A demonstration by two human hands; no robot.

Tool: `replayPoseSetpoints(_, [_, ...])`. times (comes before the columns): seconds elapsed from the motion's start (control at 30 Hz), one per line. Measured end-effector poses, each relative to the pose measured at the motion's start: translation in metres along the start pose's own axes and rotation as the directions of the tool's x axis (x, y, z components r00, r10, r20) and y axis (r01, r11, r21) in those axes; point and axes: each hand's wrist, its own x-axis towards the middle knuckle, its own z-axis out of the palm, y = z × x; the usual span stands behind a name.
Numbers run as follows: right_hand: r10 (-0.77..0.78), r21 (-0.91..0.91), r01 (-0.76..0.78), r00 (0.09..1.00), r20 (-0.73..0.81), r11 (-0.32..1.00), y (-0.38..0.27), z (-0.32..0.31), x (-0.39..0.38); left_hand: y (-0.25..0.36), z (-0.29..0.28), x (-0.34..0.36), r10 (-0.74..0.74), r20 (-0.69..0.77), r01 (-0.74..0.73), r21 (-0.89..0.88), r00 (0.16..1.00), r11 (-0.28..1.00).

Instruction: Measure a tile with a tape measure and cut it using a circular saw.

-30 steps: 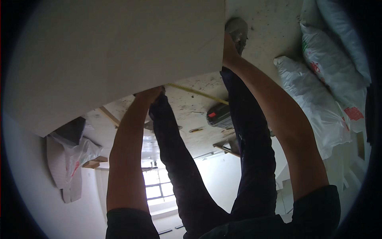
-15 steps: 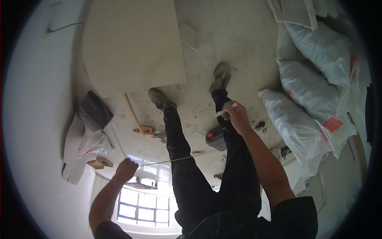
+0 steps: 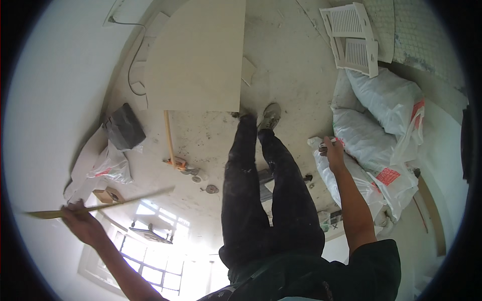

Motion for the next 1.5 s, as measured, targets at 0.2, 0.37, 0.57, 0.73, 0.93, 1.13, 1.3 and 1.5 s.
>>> replayPoseSetpoints(0.2, [0.023,-0.006,-0.023,0.999,-0.032,1.000,-0.042,0.032,-0.011,-0.050,0.153,0.033,-0.407,0.499,0.335,-0.849,0.765,-0.409])
replayPoseSetpoints(0.37, [0.039,0.014,-0.041,0.994,0.106,0.999,-0.093,0.110,-0.014,0.025,0.367,-0.083,-0.223,0.812,0.332,-0.448,0.539,-0.830])
replayPoseSetpoints(0.57, [-0.077,0.077,0.049,0.905,0.419,0.996,-0.162,0.228,-0.005,0.232,0.431,-0.147,-0.072,0.983,0.056,-0.082,0.170,-0.995])
replayPoseSetpoints(0.73, [-0.135,-0.110,0.237,0.813,0.567,0.965,-0.210,0.274,-0.002,0.338,0.286,-0.140,0.186,0.977,0.769,0.040,0.104,-0.638])
replayPoseSetpoints(0.93, [0.013,-0.161,0.158,0.673,0.739,0.974,-0.236,0.304,-0.022,0.282,0.248,-0.105,0.507,0.805,0.887,-0.436,0.309,0.152])
replayPoseSetpoints(1.13, [-0.233,0.173,0.200,0.952,0.199,0.964,-0.284,0.309,0.023,0.306,0.240,-0.089,0.257,0.698,0.489,-0.673,0.668,0.556])
replayPoseSetpoints(1.3, [-0.524,-0.339,0.933,0.348,0.777,0.118,-0.338,0.323,0.020,0.314,0.251,-0.064,0.100,0.658,0.613,-0.738,0.746,0.283])
replayPoseSetpoints(1.5, [-0.117,-0.060,0.992,0.047,0.992,-0.109,-0.371,0.296,0.041,0.371,0.245,-0.034,0.113,0.674,0.629,-0.728,0.730,0.271])
